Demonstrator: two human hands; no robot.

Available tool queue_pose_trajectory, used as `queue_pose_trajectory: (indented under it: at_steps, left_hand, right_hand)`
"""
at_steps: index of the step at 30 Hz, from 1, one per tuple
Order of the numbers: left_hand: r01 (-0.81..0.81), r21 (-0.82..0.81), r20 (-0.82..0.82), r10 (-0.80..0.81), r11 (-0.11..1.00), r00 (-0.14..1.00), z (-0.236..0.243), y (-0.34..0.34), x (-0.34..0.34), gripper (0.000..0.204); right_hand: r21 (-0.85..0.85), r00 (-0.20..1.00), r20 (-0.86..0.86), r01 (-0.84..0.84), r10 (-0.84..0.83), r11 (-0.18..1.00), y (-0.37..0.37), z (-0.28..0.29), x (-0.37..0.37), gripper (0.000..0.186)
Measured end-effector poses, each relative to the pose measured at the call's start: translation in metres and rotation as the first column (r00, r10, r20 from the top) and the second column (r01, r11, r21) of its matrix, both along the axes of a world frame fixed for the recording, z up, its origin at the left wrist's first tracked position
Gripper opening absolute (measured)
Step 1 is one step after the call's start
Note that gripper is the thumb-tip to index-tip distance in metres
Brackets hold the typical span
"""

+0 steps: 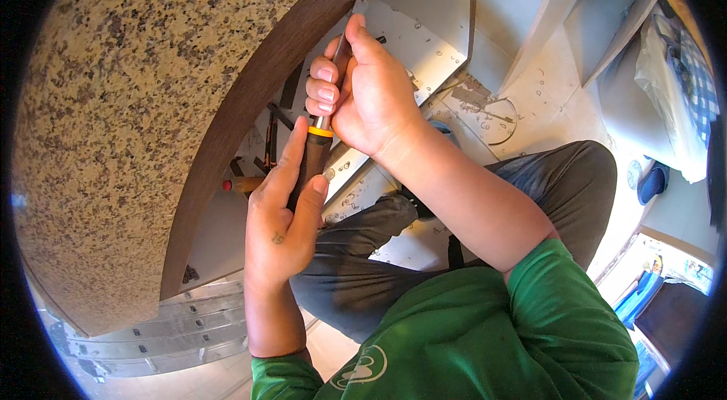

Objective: The person installs a curved wooden trim piece under a kitchen cabinet using a screwdriver and hammer. They drive screws into the trim, tap it into place, and adjust its alignment along the cabinet edge.

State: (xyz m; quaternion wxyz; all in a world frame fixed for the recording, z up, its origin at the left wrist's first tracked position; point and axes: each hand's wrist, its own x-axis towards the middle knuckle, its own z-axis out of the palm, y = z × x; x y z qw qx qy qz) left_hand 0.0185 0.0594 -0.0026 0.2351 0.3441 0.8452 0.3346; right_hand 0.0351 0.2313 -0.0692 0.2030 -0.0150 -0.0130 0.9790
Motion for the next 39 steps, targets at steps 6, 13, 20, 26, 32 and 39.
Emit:
queue_pose_trajectory:
  at_steps: [6, 13, 20, 26, 32, 39]
  left_hand:
    - [0.098, 0.087, -0.134, -0.086, 0.991, 0.987, -0.008, 0.012, -0.004, 0.054]
    - [-0.017, -0.02, -0.025, 0.016, 1.0, 1.0, 0.007, 0.004, 0.007, 0.055]
    - [0.036, 0.029, -0.095, -0.033, 0.999, 0.995, 0.006, 0.01, 0.007, 0.054]
    - [0.034, 0.078, -0.1, -0.026, 0.996, 0.995, 0.005, 0.005, 0.009, 0.054]
    - [0.127, 0.09, -0.174, -0.11, 0.988, 0.979, 0.005, 0.006, 0.0, 0.054]
    - [0.1, 0.039, -0.181, -0.091, 0.994, 0.979, 0.005, 0.014, 0.002, 0.054]
  right_hand:
    - [0.011, 0.998, 0.03, 0.057, -0.058, 0.998, 0.009, 0.003, 0.0, 0.044]
    - [-0.032, 1.0, 0.012, 0.001, -0.001, 0.999, 0.002, 0.005, 0.001, 0.044]
    - [-0.048, 1.0, 0.016, -0.016, 0.017, 0.999, 0.006, 0.008, 0.002, 0.043]
    - [-0.044, 1.0, 0.004, 0.002, -0.001, 0.999, 0.004, 0.009, 0.002, 0.044]
    - [-0.044, 0.999, 0.017, 0.03, -0.03, 0.999, 0.001, 0.008, -0.002, 0.044]
    - [-0.041, 0.996, 0.052, 0.078, -0.076, 0.996, 0.01, 0.011, 0.0, 0.041]
